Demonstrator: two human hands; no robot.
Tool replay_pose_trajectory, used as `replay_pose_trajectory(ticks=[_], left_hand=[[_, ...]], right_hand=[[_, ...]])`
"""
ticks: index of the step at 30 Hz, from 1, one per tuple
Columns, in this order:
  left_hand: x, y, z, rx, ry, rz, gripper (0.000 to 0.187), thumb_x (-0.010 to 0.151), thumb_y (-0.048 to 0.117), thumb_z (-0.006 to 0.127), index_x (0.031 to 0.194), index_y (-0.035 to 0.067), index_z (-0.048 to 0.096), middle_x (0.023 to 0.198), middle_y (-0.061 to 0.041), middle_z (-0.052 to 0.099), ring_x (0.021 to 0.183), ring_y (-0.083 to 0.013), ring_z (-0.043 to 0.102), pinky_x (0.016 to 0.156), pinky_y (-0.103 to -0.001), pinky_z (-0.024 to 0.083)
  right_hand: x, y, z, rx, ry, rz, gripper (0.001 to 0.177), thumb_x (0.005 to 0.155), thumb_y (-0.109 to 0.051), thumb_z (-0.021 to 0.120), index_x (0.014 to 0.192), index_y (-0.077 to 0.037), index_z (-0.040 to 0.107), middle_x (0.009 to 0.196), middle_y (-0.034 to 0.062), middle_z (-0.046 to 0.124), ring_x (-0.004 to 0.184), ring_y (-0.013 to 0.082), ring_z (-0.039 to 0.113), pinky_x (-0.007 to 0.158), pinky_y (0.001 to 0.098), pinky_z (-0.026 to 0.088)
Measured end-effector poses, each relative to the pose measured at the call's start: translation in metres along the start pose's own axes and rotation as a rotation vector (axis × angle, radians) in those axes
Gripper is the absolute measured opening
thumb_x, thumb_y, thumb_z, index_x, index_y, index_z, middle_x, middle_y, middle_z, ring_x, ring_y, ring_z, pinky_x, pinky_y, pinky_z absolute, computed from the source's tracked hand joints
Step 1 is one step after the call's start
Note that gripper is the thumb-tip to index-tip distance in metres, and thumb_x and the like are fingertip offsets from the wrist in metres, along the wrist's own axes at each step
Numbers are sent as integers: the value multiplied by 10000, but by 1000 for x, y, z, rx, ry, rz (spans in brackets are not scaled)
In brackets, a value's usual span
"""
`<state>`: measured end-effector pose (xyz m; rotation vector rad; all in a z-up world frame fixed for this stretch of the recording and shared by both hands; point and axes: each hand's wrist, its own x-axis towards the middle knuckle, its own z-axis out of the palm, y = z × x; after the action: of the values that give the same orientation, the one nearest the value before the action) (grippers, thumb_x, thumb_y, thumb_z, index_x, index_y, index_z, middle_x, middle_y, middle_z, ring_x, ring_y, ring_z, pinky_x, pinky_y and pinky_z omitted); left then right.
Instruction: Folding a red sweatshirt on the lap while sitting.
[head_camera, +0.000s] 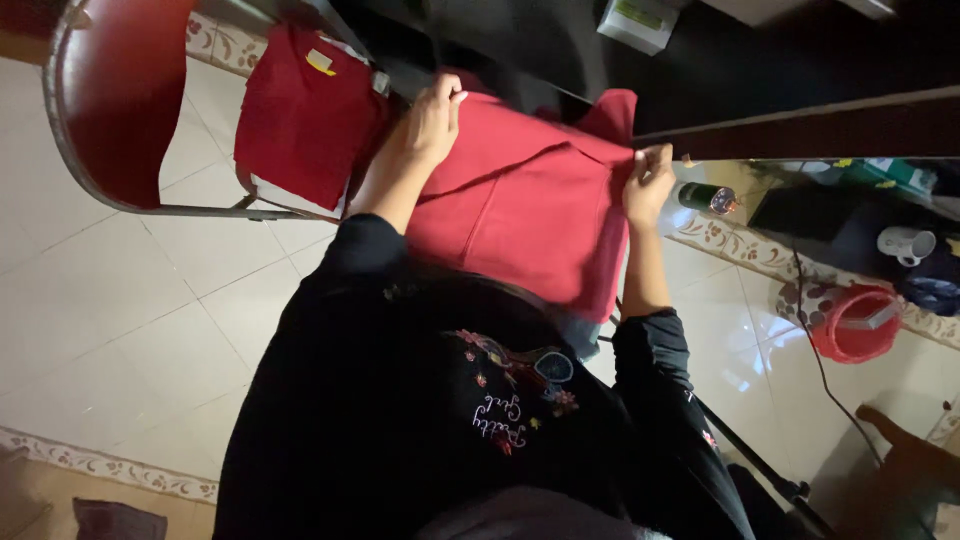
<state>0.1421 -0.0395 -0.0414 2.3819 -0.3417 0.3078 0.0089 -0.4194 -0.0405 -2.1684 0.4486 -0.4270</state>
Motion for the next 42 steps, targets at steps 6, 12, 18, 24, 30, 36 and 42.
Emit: replay_pose_trajectory(ticks=[6,12,18,24,30,36,42], left_hand=[[9,-16,-7,-19,-563,-300,405,1108,427,426,1236,74,577,1099,-226,710,1033,-414,669,865,-518,524],[17,-53,42,159,-671,-520,764,986,703,414,1358,53,567,1285,-186,665,1174,-359,633,960,-476,509],[16,-44,44,248,-645,-579,735,908,733,526,1393,183,561,1310,-142,638,1197,-339,608,964,-462,496],[13,-44,39,217,-357,-323,283,962,469,687,1052,201,687,1116,-99,708,1046,-339,673,870,-488,524],[20,-18,-1,-189,103,-48,169,1025,258,704,1028,107,629,1138,-107,702,911,-320,695,755,-408,553],[4,-55,0,-438,-216,-163,361,1117,335,641,976,7,589,850,-172,620,753,-319,598,684,-423,488],[2,-56,12,-40,-658,-414,755,981,722,580,1214,4,595,1169,-167,684,1050,-323,641,907,-444,497]], right_hand=[[-5,-3,-11,39,-271,33,140,1157,-142,640,1126,-11,598,844,152,600,760,141,532,738,327,468],[12,-23,0,-512,-362,156,524,984,-456,723,1367,-115,616,905,247,735,931,438,680,835,498,506],[21,29,12,-396,-340,61,397,882,-415,841,1066,-80,735,991,176,734,934,401,703,808,491,546],[33,31,12,-300,-265,-309,173,866,-100,852,886,-63,684,875,137,733,925,326,662,843,397,533],[29,-45,-21,93,-139,-195,165,1131,-60,660,1056,-7,523,956,120,638,900,165,561,905,291,498],[2,-78,-39,-41,-268,-126,174,1105,-136,660,1069,-4,553,870,151,619,802,217,571,753,355,489],[-5,-48,-37,-439,-540,-151,614,909,-377,790,1363,-11,598,906,247,710,849,388,702,766,466,558]])
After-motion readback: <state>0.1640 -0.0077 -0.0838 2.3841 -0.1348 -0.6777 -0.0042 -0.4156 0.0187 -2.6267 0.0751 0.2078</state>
